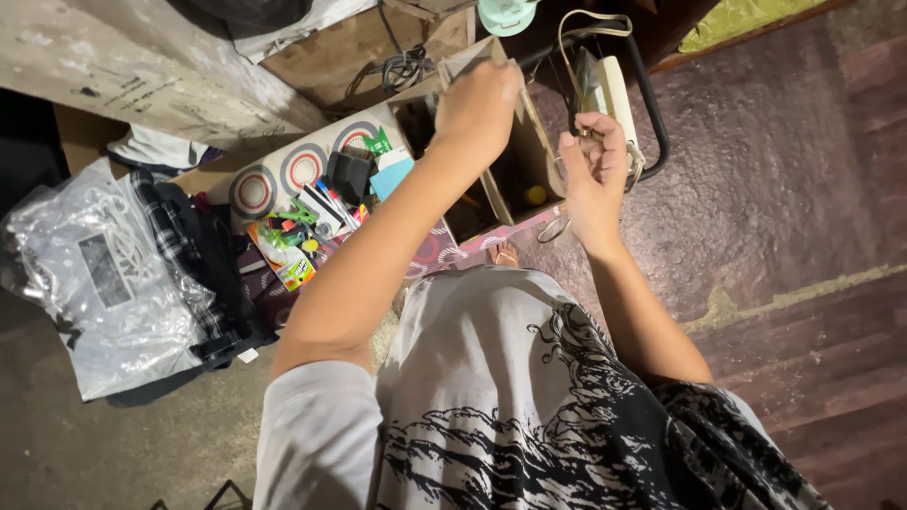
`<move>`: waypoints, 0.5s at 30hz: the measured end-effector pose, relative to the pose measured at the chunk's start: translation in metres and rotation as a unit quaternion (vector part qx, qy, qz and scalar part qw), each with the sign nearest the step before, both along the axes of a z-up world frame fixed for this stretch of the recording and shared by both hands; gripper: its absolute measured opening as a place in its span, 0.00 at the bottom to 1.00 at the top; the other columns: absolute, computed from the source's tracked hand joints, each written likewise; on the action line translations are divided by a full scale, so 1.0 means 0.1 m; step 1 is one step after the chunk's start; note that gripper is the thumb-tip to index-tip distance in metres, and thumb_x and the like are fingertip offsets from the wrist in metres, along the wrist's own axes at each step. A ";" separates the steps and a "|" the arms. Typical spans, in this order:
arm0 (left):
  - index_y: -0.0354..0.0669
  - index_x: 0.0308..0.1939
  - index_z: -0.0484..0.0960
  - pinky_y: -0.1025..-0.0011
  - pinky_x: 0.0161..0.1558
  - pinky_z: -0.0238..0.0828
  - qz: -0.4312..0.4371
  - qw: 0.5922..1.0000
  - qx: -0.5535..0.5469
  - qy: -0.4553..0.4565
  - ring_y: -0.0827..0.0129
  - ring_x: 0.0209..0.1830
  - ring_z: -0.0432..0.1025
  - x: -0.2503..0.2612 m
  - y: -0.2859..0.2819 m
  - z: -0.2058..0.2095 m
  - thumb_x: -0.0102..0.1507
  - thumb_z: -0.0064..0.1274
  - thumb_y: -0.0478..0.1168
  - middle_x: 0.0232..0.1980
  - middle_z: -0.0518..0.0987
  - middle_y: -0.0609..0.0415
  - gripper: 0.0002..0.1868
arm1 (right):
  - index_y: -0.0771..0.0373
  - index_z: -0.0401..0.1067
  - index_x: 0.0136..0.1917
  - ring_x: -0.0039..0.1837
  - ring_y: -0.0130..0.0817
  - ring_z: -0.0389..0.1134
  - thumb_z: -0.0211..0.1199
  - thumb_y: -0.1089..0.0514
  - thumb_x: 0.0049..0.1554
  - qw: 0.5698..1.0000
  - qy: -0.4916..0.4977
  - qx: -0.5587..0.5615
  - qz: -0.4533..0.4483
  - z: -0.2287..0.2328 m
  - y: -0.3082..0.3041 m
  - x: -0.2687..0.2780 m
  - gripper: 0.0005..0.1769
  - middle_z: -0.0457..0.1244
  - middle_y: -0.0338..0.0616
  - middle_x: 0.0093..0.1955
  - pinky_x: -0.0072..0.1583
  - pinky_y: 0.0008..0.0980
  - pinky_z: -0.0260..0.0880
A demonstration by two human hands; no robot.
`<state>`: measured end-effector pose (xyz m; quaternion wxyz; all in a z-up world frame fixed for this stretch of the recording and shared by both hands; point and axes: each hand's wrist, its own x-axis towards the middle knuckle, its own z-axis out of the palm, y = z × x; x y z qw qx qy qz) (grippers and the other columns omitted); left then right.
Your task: Organizing various stationery items, pens, and cards into a cardboard organizer on a workspace.
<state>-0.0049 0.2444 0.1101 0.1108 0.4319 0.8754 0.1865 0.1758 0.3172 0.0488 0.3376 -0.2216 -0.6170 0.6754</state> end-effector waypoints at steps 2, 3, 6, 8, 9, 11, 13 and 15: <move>0.40 0.41 0.83 0.53 0.42 0.75 -0.007 0.998 0.063 0.006 0.48 0.43 0.79 0.01 -0.25 0.33 0.64 0.49 0.37 0.42 0.83 0.46 0.08 | 0.62 0.64 0.66 0.50 0.17 0.59 0.60 0.67 0.69 1.000 0.011 -0.014 0.003 0.02 -0.04 -0.02 0.14 0.60 0.30 0.48 0.54 0.19 0.60; 0.39 0.43 0.83 0.54 0.39 0.75 -0.016 0.992 0.124 0.012 0.48 0.42 0.79 0.02 -0.39 0.49 0.61 0.54 0.37 0.42 0.84 0.47 0.08 | 0.62 0.64 0.66 0.49 0.17 0.58 0.60 0.67 0.68 0.999 0.022 -0.029 0.003 0.04 -0.07 -0.03 0.14 0.59 0.30 0.48 0.53 0.18 0.60; 0.38 0.49 0.84 0.62 0.38 0.78 -0.028 0.956 0.286 -0.055 0.58 0.37 0.81 -0.05 -0.92 0.72 0.61 0.62 0.37 0.41 0.86 0.49 0.13 | 0.62 0.66 0.65 0.50 0.17 0.57 0.62 0.68 0.68 1.000 0.026 -0.004 -0.005 0.04 -0.11 -0.05 0.14 0.58 0.30 0.48 0.54 0.18 0.59; 0.38 0.51 0.84 0.66 0.40 0.78 -0.005 0.946 0.314 -0.084 0.64 0.38 0.82 -0.19 -1.31 0.70 0.63 0.63 0.35 0.41 0.86 0.51 0.13 | 0.62 0.66 0.65 0.50 0.17 0.57 0.62 0.68 0.68 1.000 0.022 0.015 -0.004 0.13 -0.16 -0.06 0.14 0.58 0.30 0.49 0.54 0.18 0.58; 0.39 0.53 0.84 0.71 0.42 0.79 0.013 0.934 0.340 -0.112 0.71 0.38 0.82 -0.26 -1.54 0.69 0.66 0.64 0.34 0.41 0.87 0.52 0.12 | 0.62 0.67 0.65 0.51 0.17 0.57 0.62 0.68 0.68 0.999 0.021 0.032 -0.006 0.17 -0.21 -0.09 0.13 0.58 0.30 0.50 0.54 0.18 0.58; 0.38 0.50 0.85 0.72 0.39 0.76 0.088 0.928 0.347 -0.104 0.72 0.36 0.80 -0.37 -1.96 0.66 0.66 0.65 0.34 0.39 0.86 0.53 0.09 | 0.62 0.67 0.65 0.51 0.17 0.57 0.61 0.69 0.69 0.999 0.029 0.034 0.019 0.23 -0.27 -0.12 0.13 0.59 0.31 0.49 0.55 0.17 0.59; 0.37 0.47 0.86 0.73 0.37 0.73 0.167 0.917 0.351 -0.092 0.74 0.33 0.77 -0.47 -2.40 0.55 0.67 0.66 0.33 0.37 0.85 0.53 0.06 | 0.62 0.66 0.66 0.51 0.17 0.58 0.61 0.69 0.70 0.998 0.038 0.033 0.049 0.28 -0.35 -0.18 0.13 0.59 0.32 0.49 0.55 0.16 0.60; 0.34 0.44 0.88 0.74 0.35 0.70 0.264 0.890 0.366 -0.067 0.74 0.30 0.74 -0.59 -2.81 0.37 0.68 0.66 0.33 0.33 0.83 0.54 0.05 | 0.66 0.66 0.64 0.50 0.21 0.60 0.62 0.73 0.73 0.990 0.059 0.106 0.076 0.31 -0.43 -0.26 0.10 0.61 0.37 0.53 0.57 0.20 0.65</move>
